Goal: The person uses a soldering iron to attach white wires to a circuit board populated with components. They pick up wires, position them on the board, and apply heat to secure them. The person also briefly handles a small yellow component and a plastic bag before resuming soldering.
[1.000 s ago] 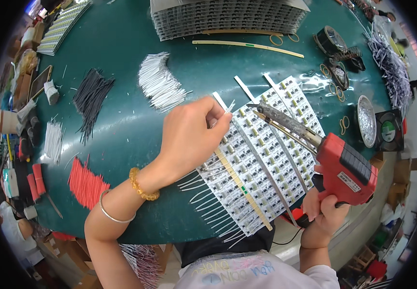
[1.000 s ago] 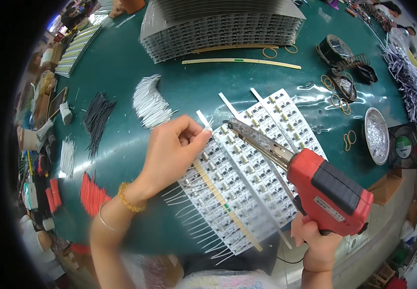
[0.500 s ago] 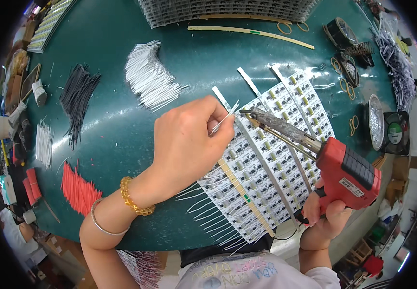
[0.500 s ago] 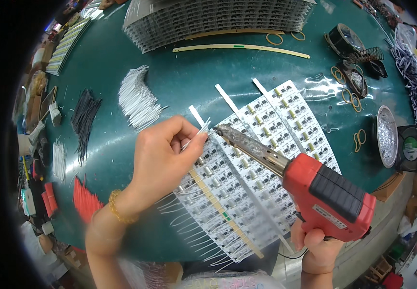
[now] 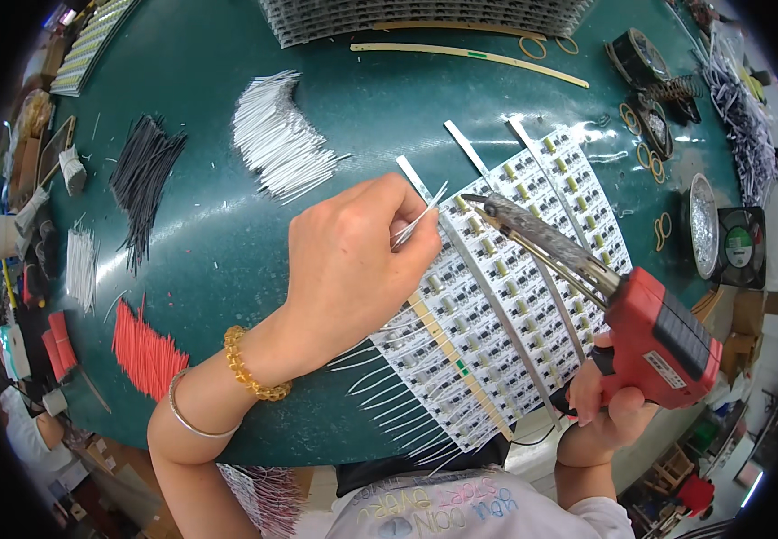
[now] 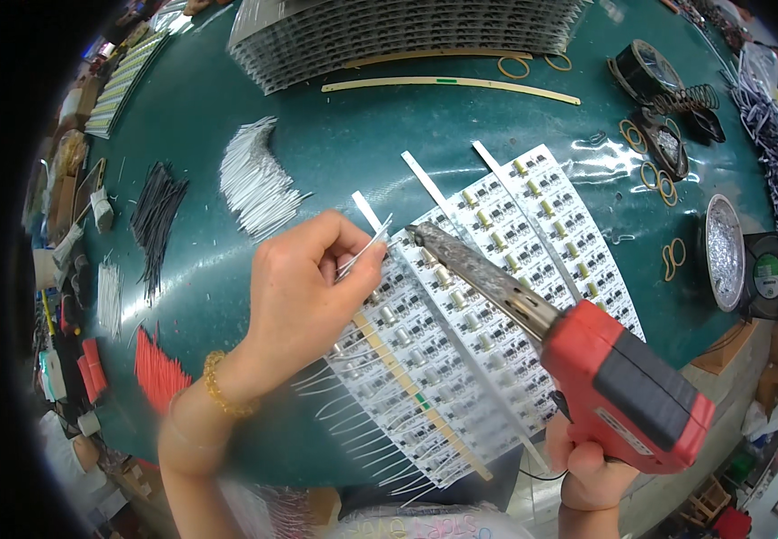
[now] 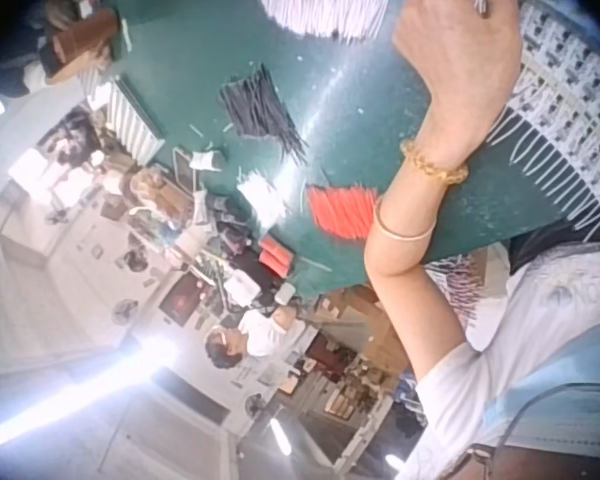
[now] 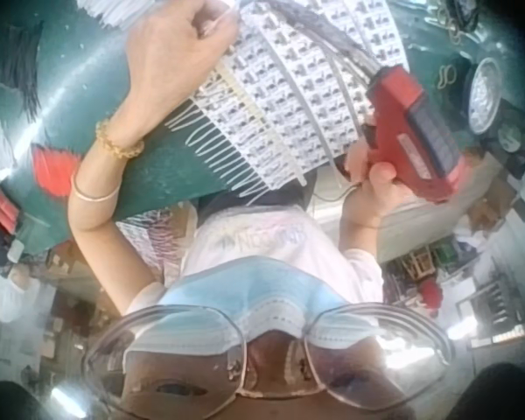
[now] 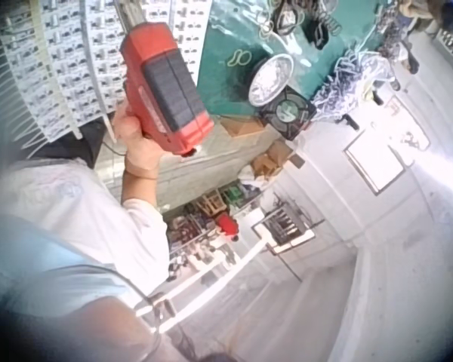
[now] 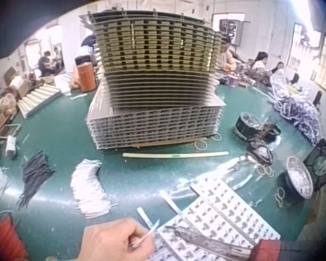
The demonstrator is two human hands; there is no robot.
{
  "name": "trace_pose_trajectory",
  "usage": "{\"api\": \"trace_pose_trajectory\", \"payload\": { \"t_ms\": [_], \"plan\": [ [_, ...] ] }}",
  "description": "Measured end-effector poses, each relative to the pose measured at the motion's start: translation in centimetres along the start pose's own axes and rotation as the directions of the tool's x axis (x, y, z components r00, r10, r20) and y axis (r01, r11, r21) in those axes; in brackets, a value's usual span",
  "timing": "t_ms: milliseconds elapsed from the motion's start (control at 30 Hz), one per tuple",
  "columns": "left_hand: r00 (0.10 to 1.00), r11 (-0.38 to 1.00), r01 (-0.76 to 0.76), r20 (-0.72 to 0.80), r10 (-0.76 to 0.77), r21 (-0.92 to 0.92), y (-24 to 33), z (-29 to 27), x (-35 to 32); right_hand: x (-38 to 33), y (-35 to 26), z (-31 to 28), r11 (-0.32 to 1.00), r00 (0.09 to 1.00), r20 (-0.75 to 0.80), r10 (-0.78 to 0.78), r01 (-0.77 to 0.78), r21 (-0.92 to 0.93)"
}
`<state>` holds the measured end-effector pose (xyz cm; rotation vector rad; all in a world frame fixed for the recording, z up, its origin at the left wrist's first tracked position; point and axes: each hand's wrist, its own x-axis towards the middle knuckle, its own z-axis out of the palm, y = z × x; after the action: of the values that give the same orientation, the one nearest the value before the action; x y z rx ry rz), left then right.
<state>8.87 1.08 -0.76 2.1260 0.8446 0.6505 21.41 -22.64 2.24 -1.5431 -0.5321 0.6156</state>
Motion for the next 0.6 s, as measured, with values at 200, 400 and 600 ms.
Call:
{"api": "trace_pose_trajectory", "payload": {
  "t_ms": [200, 400, 600],
  "plan": [
    [1.0, 0.999, -0.015, -0.016, 0.016, 0.029, 0.1, 0.0, -0.2, -0.1, -0.1, 0.2, 0.998, 0.998, 0.011, -0.067, 0.067, 0.004],
    [0.932, 0.96, -0.271, -0.229, 0.281, 0.078, 0.2, -1.8, 0.2, -0.6, -0.4, -0.2, 0.985, 0.986, -0.01, -0.167, 0.167, 0.042],
    [1.0, 0.998, -0.003, 0.018, 0.004, -0.069, 3.4, -2.3, -0.8, -1.4, -0.7, -0.8, 0.98, 0.981, -0.021, -0.195, 0.195, 0.034]
  ]
}}
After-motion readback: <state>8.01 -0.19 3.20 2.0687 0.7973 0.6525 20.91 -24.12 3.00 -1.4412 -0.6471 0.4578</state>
